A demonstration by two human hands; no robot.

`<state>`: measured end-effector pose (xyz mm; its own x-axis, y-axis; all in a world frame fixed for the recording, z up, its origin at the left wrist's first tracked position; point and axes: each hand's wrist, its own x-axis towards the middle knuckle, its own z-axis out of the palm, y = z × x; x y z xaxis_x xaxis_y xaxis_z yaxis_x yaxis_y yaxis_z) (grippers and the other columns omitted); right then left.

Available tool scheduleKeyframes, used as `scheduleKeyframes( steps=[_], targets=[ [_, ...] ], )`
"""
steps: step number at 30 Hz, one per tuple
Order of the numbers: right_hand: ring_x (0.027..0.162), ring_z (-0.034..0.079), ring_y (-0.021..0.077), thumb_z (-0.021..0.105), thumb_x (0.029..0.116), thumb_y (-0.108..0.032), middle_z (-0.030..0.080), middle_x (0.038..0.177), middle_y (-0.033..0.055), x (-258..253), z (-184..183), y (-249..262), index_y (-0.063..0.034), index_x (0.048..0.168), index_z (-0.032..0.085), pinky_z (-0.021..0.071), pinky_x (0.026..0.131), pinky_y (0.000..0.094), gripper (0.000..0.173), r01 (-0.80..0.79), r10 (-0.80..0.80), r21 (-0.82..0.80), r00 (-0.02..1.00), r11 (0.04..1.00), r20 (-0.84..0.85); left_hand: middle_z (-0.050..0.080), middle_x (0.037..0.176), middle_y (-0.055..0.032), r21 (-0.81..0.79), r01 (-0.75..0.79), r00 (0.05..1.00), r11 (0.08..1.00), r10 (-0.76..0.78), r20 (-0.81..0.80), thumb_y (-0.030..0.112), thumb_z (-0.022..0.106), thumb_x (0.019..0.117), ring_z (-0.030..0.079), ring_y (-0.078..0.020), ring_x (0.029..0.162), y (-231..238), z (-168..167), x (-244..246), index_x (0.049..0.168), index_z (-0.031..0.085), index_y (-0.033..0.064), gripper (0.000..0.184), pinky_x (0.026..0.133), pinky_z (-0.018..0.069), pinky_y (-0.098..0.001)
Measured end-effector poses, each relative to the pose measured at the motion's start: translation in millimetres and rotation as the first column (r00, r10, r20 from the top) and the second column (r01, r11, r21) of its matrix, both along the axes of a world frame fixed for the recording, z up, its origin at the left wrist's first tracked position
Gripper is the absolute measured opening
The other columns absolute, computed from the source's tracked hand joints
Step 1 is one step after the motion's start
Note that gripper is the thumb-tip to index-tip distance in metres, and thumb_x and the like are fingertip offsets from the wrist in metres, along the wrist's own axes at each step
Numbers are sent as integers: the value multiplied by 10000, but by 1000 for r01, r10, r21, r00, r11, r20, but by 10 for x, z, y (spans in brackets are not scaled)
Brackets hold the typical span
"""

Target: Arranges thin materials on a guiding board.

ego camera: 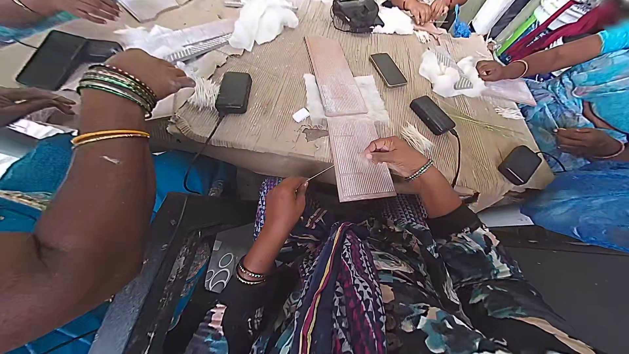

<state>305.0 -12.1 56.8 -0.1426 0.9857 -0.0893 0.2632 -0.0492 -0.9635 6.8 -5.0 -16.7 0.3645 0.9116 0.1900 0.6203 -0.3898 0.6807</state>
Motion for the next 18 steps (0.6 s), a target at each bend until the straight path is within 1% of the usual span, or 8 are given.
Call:
scheduleKeyframes(
  steps=[2, 5, 7, 9, 11, 14, 16, 18],
  targets=[
    [622, 575, -29, 605, 903, 24, 672, 723, -87, 122, -47, -104, -96, 876, 713, 492, 616, 150, 163, -18, 15, -16, 990, 1000, -141, 749, 1034, -178, -4, 15, 999, 1000, -15, 30, 80, 566, 1025, 725, -347, 950, -15, 24, 74, 1119, 758, 9, 225, 864, 551, -578],
    [643, 554, 39, 656, 934, -7, 656, 777, 19, 250, -283, -158, -31, 979, 709, 479, 608, 202, 74, 63, -66, 87, 997, 994, 33, 749, 1043, -174, 10, 48, 998, 999, -48, 48, 59, 568, 1022, 725, -333, 957, -81, 141, 234, 1146, 757, 15, 230, 870, 557, -559],
    [700, 590, 55, 687, 923, 13, 678, 826, 61, 158, -241, -34, 29, 976, 710, 510, 681, 241, 60, 157, -173, 89, 962, 984, 212, 746, 1054, -183, 20, 68, 997, 997, -69, 39, 50, 561, 1022, 725, -336, 972, -122, 248, 326, 1153, 752, 6, 236, 882, 556, -557],
    [757, 586, 96, 697, 930, -9, 683, 908, 98, 85, -207, 33, 47, 998, 713, 501, 737, 297, 90, 198, -207, 62, 928, 978, 310, 743, 1072, -184, 15, 77, 997, 997, -77, 27, 51, 550, 1026, 723, -336, 989, -158, 327, 398, 1188, 743, 7, 255, 894, 555, -551],
    [754, 589, 127, 704, 935, -38, 686, 912, 107, 88, -280, -6, 25, 1011, 722, 501, 722, 329, 101, 224, -242, 96, 923, 970, 299, 741, 1090, -180, 4, 79, 996, 997, -80, 34, 57, 536, 1036, 722, -333, 1000, -164, 360, 464, 1224, 731, 17, 274, 902, 553, -551],
    [680, 563, 136, 691, 952, -76, 668, 855, 93, 107, -350, -104, -28, 1011, 719, 473, 617, 319, 81, 264, -294, 161, 935, 951, 201, 739, 1103, -162, -26, 85, 993, 996, -83, 81, 82, 519, 1051, 715, -300, 990, -130, 402, 547, 1249, 717, 31, 285, 908, 554, -522],
    [734, 600, 167, 684, 961, -81, 681, 894, 107, 94, -276, -80, -23, 1022, 714, 508, 673, 351, 88, 287, -330, 211, 921, 934, 208, 738, 1081, -163, -23, 92, 992, 996, -89, 94, 83, 517, 1049, 714, -288, 962, -111, 420, 583, 1238, 715, 23, 281, 890, 558, -510],
    [796, 637, 251, 660, 978, -84, 691, 941, 157, 80, -211, 4, 1, 1038, 707, 527, 728, 439, 114, 310, -400, 310, 868, 899, 295, 738, 1072, -173, -25, 94, 991, 995, -91, 97, 82, 516, 1046, 714, -288, 955, -108, 416, 601, 1226, 718, 8, 280, 888, 556, -503]
  ],
)
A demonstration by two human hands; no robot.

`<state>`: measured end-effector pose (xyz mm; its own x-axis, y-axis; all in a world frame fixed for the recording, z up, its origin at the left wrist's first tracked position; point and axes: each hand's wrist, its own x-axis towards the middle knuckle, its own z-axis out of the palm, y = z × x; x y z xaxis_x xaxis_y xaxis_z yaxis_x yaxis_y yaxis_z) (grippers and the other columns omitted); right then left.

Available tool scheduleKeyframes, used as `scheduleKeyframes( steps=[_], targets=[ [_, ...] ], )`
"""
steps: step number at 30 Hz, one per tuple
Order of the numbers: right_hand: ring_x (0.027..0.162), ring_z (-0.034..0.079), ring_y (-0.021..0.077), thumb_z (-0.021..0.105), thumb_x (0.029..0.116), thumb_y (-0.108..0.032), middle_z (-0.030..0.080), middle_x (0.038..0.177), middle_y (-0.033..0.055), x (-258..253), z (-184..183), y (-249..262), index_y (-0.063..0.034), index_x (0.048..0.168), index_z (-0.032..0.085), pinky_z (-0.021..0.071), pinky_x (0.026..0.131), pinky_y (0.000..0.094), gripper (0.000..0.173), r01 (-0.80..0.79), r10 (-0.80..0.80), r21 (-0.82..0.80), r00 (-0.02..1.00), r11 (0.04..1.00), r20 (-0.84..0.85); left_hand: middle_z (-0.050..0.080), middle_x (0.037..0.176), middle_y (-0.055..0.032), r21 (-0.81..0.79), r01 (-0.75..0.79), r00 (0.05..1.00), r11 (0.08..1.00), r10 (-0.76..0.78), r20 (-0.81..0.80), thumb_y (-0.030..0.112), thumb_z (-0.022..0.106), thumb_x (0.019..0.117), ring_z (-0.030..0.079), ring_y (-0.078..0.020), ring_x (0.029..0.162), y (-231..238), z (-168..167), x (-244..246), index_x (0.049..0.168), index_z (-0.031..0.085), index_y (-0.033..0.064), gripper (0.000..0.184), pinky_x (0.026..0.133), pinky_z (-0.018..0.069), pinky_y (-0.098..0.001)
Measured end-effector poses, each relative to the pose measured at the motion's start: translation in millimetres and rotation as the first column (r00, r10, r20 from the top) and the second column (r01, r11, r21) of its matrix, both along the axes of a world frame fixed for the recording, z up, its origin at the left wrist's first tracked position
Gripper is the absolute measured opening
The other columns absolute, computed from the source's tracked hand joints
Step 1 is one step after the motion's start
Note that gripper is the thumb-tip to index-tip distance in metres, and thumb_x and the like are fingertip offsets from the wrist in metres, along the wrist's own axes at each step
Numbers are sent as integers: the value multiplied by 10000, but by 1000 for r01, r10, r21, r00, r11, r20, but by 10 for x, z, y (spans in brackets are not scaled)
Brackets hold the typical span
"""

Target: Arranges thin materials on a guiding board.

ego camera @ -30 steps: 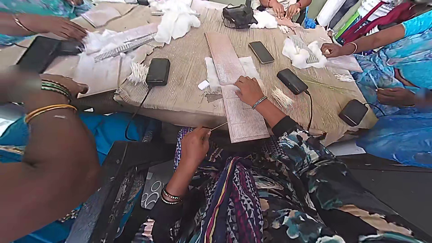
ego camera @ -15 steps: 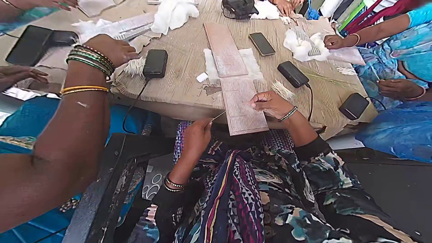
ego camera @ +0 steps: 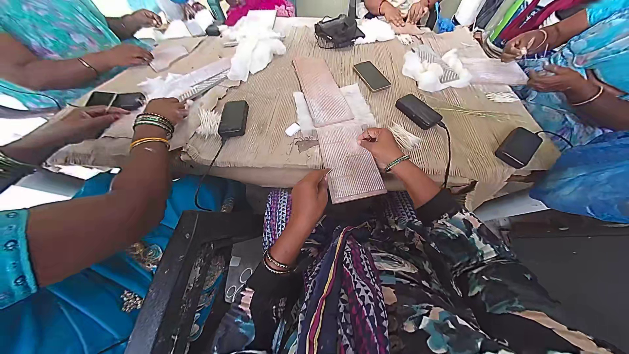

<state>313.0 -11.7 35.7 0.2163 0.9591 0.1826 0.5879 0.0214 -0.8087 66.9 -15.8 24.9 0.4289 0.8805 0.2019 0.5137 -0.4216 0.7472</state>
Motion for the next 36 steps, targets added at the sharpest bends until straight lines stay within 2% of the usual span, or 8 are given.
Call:
scheduleKeyframes(
  steps=[6, 9, 13, 19, 25, 30, 32, 36],
  targets=[
    [1026, 689, 368, 620, 963, -94, 730, 1046, 207, 112, 65, 658, 13, 1109, 727, 503, 925, 587, 210, 210, -153, -200, 951, 957, 270, 741, 1063, -167, -48, -27, 999, 998, 25, -47, 111, 493, 1053, 712, -280, 960, 19, -80, -129, 1204, 726, 2, 298, 907, 548, -486],
    [1120, 632, 420, 687, 921, -129, 612, 1256, 256, 154, 88, 700, -11, 1286, 657, 502, 928, 603, 384, 225, -120, -257, 922, 940, 367, 742, 1053, -173, -56, -70, 996, 996, 67, -52, 112, 496, 1053, 712, -283, 938, 73, -129, -267, 1208, 727, 6, 297, 885, 547, -490],
    [1172, 597, 440, 686, 831, 15, 608, 1305, 234, 230, -6, 662, -18, 1225, 694, 477, 938, 634, 396, -40, 61, -56, 888, 998, 456, 738, 1027, -165, -101, -114, 992, 988, 108, -61, 120, 501, 1058, 701, -280, 915, 136, -199, -379, 1201, 727, 11, 289, 863, 545, -495],
    [1143, 617, 421, 554, 977, -20, 678, 1233, 194, 227, -88, 747, -18, 1172, 742, 454, 916, 608, 271, -120, 189, -148, 720, 982, 668, 733, 998, -167, -115, -103, 993, 988, 95, -74, 125, 495, 1061, 695, -286, 897, 117, -186, -347, 1200, 726, 10, 293, 854, 541, -496],
    [1017, 678, 361, 599, 984, -40, 705, 1074, 238, 128, 129, 544, 52, 1098, 728, 506, 941, 545, 196, -132, 241, -304, 903, 943, 355, 740, 1025, -159, -102, -117, 992, 988, 111, -58, 121, 501, 1058, 701, -276, 920, 105, -149, -408, 1195, 730, 21, 285, 866, 539, -503],
    [624, 525, -52, 565, 939, 58, 617, 705, -98, 73, 209, 127, -50, 847, 678, 442, 614, 143, 182, -558, 450, -237, 805, 795, -386, 738, 987, -149, -89, -107, 994, 990, 108, 10, 94, 519, 1048, 697, -267, 882, 119, -172, -404, 1195, 730, 26, 266, 839, 543, -507],
    [605, 507, -42, 545, 984, 33, 602, 694, -81, 11, 271, 128, -32, 875, 680, 428, 601, 145, 185, -529, 419, -342, 839, 777, -347, 734, 983, -152, -84, -87, 996, 993, 88, 14, 89, 525, 1045, 692, -267, 879, 95, -143, -336, 1196, 730, 26, 262, 833, 537, -505],
    [848, 591, 122, 461, 1092, -119, 681, 1069, 147, -14, 283, 214, 40, 1240, 648, 484, 804, 304, 287, -376, 392, -443, 918, 814, -59, 730, 965, -149, -96, -70, 998, 993, 71, 1, 88, 530, 1046, 693, -256, 874, 44, -69, -233, 1173, 731, 22, 247, 836, 544, -490]
  ],
)
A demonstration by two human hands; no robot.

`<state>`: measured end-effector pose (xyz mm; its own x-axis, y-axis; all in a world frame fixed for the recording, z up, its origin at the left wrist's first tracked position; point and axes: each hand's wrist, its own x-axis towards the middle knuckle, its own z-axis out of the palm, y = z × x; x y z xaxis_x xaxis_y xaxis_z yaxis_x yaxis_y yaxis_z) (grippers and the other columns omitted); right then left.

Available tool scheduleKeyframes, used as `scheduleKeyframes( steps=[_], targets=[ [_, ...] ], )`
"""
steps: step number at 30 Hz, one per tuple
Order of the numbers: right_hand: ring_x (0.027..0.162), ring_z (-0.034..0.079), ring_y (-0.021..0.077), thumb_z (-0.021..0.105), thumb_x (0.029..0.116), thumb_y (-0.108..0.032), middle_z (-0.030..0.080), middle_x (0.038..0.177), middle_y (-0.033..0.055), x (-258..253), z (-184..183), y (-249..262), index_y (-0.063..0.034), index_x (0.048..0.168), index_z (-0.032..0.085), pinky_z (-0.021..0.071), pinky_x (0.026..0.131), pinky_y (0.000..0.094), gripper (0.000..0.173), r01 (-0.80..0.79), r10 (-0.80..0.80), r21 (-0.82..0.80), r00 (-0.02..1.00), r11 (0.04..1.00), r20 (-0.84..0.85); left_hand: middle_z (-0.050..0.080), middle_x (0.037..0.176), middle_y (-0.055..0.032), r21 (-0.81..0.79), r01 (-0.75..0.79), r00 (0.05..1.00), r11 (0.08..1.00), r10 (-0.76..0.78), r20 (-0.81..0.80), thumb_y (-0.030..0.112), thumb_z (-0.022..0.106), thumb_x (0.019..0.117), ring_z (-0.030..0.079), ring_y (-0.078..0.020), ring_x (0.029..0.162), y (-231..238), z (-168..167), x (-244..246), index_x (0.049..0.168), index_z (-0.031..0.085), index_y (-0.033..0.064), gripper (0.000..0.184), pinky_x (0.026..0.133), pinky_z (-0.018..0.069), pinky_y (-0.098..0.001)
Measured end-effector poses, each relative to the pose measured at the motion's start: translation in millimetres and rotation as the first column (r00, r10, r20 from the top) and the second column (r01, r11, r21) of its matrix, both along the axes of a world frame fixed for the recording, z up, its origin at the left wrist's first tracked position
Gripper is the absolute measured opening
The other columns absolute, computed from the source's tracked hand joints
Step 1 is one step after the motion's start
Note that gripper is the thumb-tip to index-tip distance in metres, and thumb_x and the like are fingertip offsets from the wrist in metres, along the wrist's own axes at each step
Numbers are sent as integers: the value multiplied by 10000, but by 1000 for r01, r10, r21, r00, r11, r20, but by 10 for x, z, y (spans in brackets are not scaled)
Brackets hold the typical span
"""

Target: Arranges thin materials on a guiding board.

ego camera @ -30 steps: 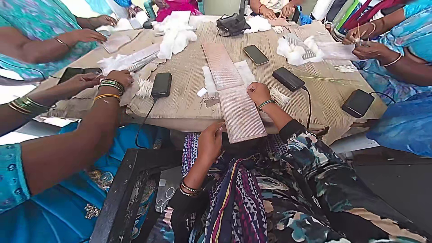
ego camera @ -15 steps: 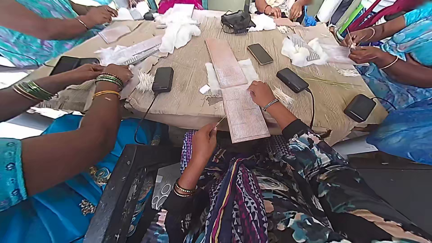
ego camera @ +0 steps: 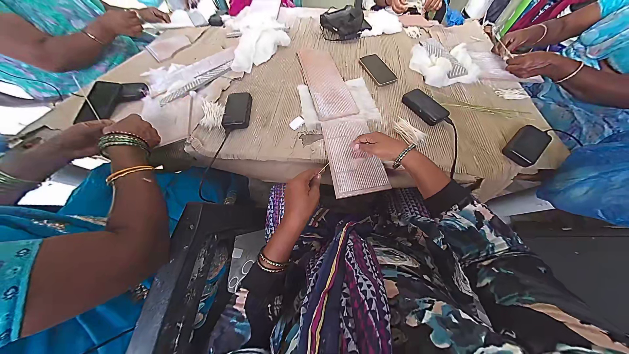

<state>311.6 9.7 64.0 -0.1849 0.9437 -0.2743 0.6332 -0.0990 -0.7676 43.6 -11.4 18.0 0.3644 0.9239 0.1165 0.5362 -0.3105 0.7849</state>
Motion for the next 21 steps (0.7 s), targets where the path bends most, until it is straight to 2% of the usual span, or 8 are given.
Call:
scheduleKeyframes(
  steps=[2, 5, 7, 8, 11, 14, 18, 21],
  targets=[
    [775, 548, 131, 443, 1103, -185, 656, 1038, 132, 45, -7, -6, 19, 1268, 633, 466, 740, 322, 323, 5, -7, 64, 1000, 998, 26, 723, 948, -148, -8, -5, 1000, 1000, 5, -18, 92, 525, 1047, 685, -259, 871, -3, 18, -3, 1164, 731, 23, 247, 834, 536, -494],
    [855, 632, 230, 642, 1011, -177, 671, 1147, 180, 111, 32, -96, 21, 1281, 620, 523, 810, 437, 336, -47, 39, 88, 995, 995, 96, 721, 961, -152, -13, -8, 998, 1000, 7, -55, 106, 525, 1053, 684, -276, 879, -7, 51, -1, 1172, 729, 28, 248, 833, 532, -517],
    [797, 629, 208, 728, 938, -108, 687, 1069, 142, 99, -60, -202, -5, 1174, 657, 527, 753, 422, 267, -64, 41, 169, 990, 983, 133, 732, 1014, -155, 2, -1, 997, 1000, 2, -81, 113, 531, 1055, 694, -289, 901, -29, 75, 35, 1203, 730, 39, 259, 843, 538, -525],
    [806, 654, 245, 751, 900, -72, 704, 1010, 146, 108, -180, -241, -15, 1095, 693, 536, 745, 461, 211, -61, 21, 266, 988, 962, 150, 737, 1047, -166, 11, 1, 994, 1000, 0, -110, 114, 532, 1055, 704, -309, 935, -51, 99, 70, 1214, 729, 34, 265, 865, 540, -541],
    [892, 676, 317, 726, 901, -31, 697, 982, 166, 84, -367, -250, -17, 984, 744, 539, 809, 531, 86, -31, -52, 373, 976, 927, 212, 739, 1125, -188, 53, 30, 958, 998, -14, -287, 90, 508, 1051, 717, -369, 1024, -154, 181, 206, 1279, 713, 42, 310, 901, 540, -588],
    [885, 669, 314, 708, 920, -36, 686, 966, 170, 35, -369, -249, -3, 962, 733, 532, 805, 524, 60, 16, -101, 375, 973, 927, 209, 740, 1079, -208, 118, 55, 923, 991, -6, -384, 52, 492, 1028, 725, -405, 956, -256, 192, 324, 1364, 668, 65, 380, 822, 548, -598],
    [872, 667, 310, 711, 919, -47, 686, 960, 167, -8, -336, -264, 0, 951, 731, 532, 791, 521, 60, 43, -130, 375, 969, 926, 209, 753, 932, -182, 307, 34, 983, 951, 23, -179, 17, 512, 1000, 730, -361, 775, -280, 82, 433, 1376, 660, 55, 406, 693, 567, -550],
    [848, 657, 312, 717, 912, -55, 682, 940, 164, -19, -356, -271, -4, 939, 730, 524, 765, 533, 60, 53, -136, 376, 971, 925, 197, 732, 954, -177, 98, 78, 997, 992, -76, -23, 67, 482, 1053, 687, -309, 793, -176, 144, 512, 1406, 626, 51, 382, 760, 552, -520]
  ],
)
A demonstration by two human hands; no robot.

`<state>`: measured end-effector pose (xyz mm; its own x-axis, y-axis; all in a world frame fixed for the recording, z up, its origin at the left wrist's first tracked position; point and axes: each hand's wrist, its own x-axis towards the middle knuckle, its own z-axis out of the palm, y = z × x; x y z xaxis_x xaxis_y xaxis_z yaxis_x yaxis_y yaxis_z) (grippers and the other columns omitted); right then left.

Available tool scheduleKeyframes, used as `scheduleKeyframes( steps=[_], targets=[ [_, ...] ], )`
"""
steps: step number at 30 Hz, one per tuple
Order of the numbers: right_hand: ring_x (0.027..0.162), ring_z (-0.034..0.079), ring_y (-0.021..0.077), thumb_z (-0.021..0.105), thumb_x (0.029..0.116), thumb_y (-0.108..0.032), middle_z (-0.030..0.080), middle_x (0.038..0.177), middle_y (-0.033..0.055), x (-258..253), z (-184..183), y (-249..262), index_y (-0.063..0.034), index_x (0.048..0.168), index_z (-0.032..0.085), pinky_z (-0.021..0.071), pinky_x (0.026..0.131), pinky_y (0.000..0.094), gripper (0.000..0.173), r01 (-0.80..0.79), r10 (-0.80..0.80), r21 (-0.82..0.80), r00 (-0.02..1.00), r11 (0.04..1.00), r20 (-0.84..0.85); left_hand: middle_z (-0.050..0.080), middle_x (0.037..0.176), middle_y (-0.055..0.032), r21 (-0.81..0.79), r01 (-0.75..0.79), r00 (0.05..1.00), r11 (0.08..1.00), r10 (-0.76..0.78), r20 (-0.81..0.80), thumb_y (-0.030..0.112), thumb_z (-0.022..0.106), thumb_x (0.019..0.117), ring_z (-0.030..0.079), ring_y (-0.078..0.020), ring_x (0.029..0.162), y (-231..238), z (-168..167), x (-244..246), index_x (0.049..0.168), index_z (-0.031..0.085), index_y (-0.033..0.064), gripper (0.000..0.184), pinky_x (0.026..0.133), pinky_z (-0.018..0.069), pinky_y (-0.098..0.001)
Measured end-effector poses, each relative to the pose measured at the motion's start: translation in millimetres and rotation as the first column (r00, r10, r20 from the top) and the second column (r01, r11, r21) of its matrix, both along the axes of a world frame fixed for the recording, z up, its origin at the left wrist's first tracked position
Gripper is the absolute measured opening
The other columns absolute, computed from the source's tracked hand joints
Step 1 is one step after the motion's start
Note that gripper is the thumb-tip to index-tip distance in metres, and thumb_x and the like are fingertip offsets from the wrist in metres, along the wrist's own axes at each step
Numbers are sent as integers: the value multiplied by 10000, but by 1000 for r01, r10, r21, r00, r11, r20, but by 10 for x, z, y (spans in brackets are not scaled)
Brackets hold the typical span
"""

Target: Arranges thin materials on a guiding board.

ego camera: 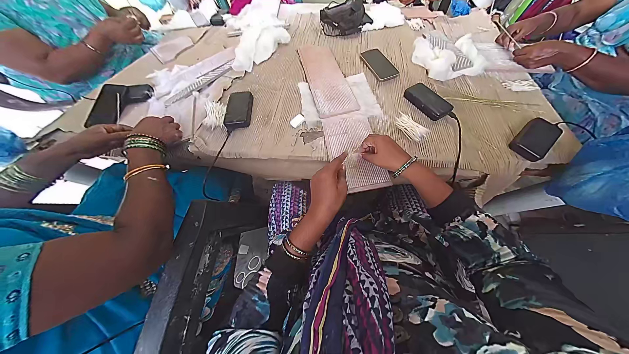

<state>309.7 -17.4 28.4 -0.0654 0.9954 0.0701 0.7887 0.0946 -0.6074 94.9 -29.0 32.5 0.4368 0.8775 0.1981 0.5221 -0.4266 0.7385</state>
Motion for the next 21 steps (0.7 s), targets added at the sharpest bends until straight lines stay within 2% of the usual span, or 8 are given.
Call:
scheduleKeyframes(
  steps=[2, 4, 8, 11, 14, 17, 19, 21],
  targets=[
    [849, 663, 314, 721, 910, -57, 688, 948, 171, 5, -16, -2, 1, 935, 737, 529, 771, 537, 65, 6, -6, -2, 1000, 1000, -16, 733, 1015, -193, -147, 57, 997, 987, -65, -45, 106, 468, 1081, 697, -340, 895, 123, 27, 62, 1374, 646, 53, 347, 844, 535, -556],
    [878, 674, 306, 718, 920, -54, 698, 992, 174, 13, 7, -3, 8, 961, 744, 534, 806, 530, 79, 20, -21, -29, 999, 999, -36, 726, 1075, -208, -246, 88, 972, 965, -137, -189, 131, 451, 1092, 691, -381, 1022, 230, 67, 124, 1328, 665, 49, 329, 917, 505, -604],
    [880, 664, 303, 706, 918, -35, 683, 991, 173, 52, -27, -13, 10, 962, 745, 535, 805, 515, 73, 31, -31, 3, 998, 1000, -53, 728, 1121, -208, -248, 57, 906, 967, -154, -394, 133, 439, 1086, 686, -413, 1078, 243, 151, 192, 1342, 666, 92, 344, 915, 500, -640],
    [861, 658, 307, 727, 905, -45, 673, 982, 178, 81, -54, -7, 3, 956, 734, 534, 779, 518, 71, 56, -54, 34, 996, 998, -65, 729, 1128, -202, -242, 41, 883, 969, -148, -446, 134, 438, 1085, 687, -410, 1080, 236, 186, 203, 1340, 667, 114, 343, 908, 502, -640],
    [846, 652, 313, 737, 906, -60, 667, 967, 181, 98, -53, -6, 3, 948, 730, 532, 766, 524, 76, 71, -67, 39, 994, 997, -90, 729, 1135, -199, -237, 29, 945, 971, -104, -309, 116, 441, 1089, 693, -391, 1056, 258, 113, 150, 1393, 641, 118, 364, 925, 502, -620],
    [806, 635, 305, 736, 904, -56, 643, 940, 178, 125, -99, -19, -1, 938, 723, 530, 733, 509, 67, 60, -53, 59, 991, 996, -121, 711, 962, -189, -238, 50, 993, 970, -74, -94, 102, 446, 1084, 653, -327, 803, 318, -24, 103, 1439, 608, 126, 391, 784, 518, -544],
    [802, 636, 299, 744, 883, -39, 645, 952, 175, 165, -143, -27, -13, 943, 726, 536, 717, 506, 68, 68, -56, 73, 986, 995, -159, 696, 921, -142, -282, 144, 987, 949, -159, -31, 109, 433, 1087, 614, -257, 758, 407, -70, 77, 1344, 675, 100, 353, 756, 503, -489],
    [805, 618, 285, 751, 850, -4, 639, 954, 164, 216, -142, -33, -16, 934, 710, 518, 709, 492, 95, 69, -52, 76, 978, 995, -204, 699, 907, -129, -294, 231, 967, 927, -252, -34, 116, 454, 1093, 627, -240, 784, 487, -37, 38, 1223, 720, 52, 303, 770, 510, -488]
  ],
)
